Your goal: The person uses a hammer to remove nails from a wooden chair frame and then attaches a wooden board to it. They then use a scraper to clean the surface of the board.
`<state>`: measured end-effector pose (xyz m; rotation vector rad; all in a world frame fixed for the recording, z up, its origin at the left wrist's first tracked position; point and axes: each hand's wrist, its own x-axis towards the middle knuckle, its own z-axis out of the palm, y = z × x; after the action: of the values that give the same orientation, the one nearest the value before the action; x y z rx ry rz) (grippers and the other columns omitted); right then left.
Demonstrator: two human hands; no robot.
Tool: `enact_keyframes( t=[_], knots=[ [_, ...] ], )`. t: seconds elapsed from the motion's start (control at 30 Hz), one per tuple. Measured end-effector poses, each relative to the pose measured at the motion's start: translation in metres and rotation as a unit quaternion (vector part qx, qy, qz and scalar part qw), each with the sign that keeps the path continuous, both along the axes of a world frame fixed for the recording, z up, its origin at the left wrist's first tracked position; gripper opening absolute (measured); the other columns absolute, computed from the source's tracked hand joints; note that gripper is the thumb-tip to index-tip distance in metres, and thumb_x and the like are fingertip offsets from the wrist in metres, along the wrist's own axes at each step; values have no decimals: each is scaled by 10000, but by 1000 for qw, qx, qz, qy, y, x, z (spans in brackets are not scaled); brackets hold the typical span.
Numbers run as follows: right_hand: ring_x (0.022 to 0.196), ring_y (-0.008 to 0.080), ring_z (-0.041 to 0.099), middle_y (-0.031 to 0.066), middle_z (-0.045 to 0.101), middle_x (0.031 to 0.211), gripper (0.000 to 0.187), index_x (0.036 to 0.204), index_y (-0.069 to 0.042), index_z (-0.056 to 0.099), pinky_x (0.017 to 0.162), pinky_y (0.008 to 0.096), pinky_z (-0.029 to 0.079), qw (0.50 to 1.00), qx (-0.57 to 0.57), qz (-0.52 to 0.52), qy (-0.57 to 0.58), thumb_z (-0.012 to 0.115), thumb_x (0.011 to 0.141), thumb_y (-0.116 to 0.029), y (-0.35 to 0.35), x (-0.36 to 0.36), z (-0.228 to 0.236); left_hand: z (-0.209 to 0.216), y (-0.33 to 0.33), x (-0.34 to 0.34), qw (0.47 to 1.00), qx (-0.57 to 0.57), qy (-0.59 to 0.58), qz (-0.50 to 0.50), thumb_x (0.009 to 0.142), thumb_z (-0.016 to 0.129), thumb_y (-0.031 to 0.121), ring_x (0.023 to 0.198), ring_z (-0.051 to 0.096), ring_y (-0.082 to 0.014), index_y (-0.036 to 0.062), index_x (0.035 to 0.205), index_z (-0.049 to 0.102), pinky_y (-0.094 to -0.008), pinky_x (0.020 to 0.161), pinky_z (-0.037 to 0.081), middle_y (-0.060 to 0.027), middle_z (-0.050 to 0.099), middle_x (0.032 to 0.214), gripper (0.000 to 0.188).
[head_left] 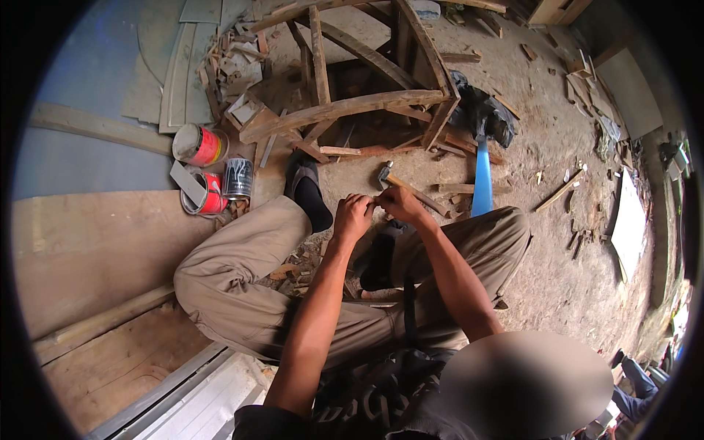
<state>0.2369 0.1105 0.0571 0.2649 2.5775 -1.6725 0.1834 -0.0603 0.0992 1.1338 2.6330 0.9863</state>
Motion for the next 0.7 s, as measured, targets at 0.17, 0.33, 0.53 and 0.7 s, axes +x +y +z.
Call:
enact_keyframes(
  t=[0.17, 0.33, 0.53, 0.7],
  knots=[
    [600, 211, 580, 141, 601, 625, 335, 812, 34, 669, 594, 366, 453, 994, -48, -96, -11, 649, 860, -298, -13, -12, 10, 29, -20, -66, 964, -131, -188, -131, 822, 656, 149, 970, 646, -303, 10, 1045, 632, -381, 850, 506, -166, 673, 1021, 264],
    [576, 163, 493, 107, 573, 603, 375, 795, 40, 649, 580, 345, 431, 984, -116, -135, 4, 652, 864, -329, -30, -65, 10, 95, -53, -148, 939, -312, -96, -104, 849, 663, 189, 906, 663, -231, 47, 989, 679, -383, 793, 521, -98, 703, 942, 199],
    [647, 117, 479, 58, 589, 666, 380, 837, 64, 652, 592, 314, 414, 987, -91, -135, 7, 641, 891, -312, -56, -137, -12, 12, -57, -114, 817, 197, -434, 324, 897, 621, 242, 839, 633, -131, 54, 1041, 660, -288, 695, 501, -23, 695, 944, 240],
    [667, 127, 523, 115, 643, 715, 332, 891, 50, 683, 612, 330, 431, 985, -107, -137, 8, 659, 867, -281, -54, -161, -20, -41, -2, -84, 619, 383, -540, 422, 905, 576, 258, 1019, 593, -174, 51, 1196, 576, -360, 850, 462, -69, 629, 1156, 357]
  ],
)
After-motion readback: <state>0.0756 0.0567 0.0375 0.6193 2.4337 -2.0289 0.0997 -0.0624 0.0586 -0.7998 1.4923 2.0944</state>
